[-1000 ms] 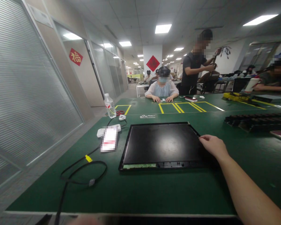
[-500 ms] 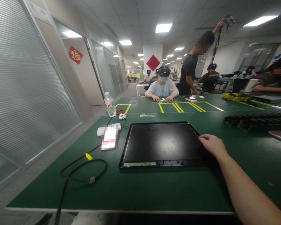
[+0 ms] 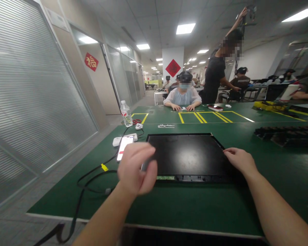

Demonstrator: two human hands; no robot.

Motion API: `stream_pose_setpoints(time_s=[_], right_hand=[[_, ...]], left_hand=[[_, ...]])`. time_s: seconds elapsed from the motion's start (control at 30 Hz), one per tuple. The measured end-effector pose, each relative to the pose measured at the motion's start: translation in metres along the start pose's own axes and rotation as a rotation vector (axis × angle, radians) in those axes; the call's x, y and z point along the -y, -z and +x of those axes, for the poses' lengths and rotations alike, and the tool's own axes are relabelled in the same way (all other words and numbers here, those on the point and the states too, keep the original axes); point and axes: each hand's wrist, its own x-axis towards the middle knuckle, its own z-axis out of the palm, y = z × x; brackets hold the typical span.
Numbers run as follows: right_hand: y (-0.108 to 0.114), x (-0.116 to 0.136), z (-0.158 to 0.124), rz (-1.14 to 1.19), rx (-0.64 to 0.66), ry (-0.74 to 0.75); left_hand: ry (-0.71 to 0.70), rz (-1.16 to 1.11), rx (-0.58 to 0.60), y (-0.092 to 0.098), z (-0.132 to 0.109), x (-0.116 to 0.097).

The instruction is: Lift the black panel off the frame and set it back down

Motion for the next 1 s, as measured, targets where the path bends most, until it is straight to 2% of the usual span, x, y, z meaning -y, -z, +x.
stream_pose_setpoints(time_s=[0.03, 0.13, 0.2, 0.27, 0.37, 0.57, 0.7, 0.83, 1.0], right_hand=[[0.0, 0.001, -0.001, -0.001, 0.0, 0.003], [0.003, 0.004, -0.003, -0.019, 0.018, -0.005], [0.006, 0.007, -0.005, -0.036, 0.037, -0.018], [0.008, 0.009, -0.007, -0.044, 0.057, -0.031], [0.01, 0.011, -0.008, -0.044, 0.061, -0.033], [0.009, 0.009, -0.007, -0.026, 0.021, -0.026], [0.007, 0.007, -0.006, -0.013, -0.016, -0.009], [0.004, 0.005, -0.005, 0.007, -0.041, 0.0], [0.004, 0.003, -0.002, 0.051, -0.014, -0.048]], left_hand=[[0.019, 0.032, 0.043, -0.009, 0.015, 0.011], [0.328, 0.367, 0.428, -0.03, 0.037, 0.047], [0.505, 0.516, 0.619, -0.037, 0.033, 0.065], [0.578, 0.544, 0.756, -0.041, 0.023, 0.076], [0.608, 0.566, 0.788, -0.043, 0.012, 0.082], [0.612, 0.607, 0.863, -0.045, 0.012, 0.092], [0.611, 0.595, 0.829, -0.047, 0.011, 0.097], [0.628, 0.601, 0.791, -0.049, 0.01, 0.094], [0.634, 0.61, 0.811, -0.049, 0.011, 0.091]])
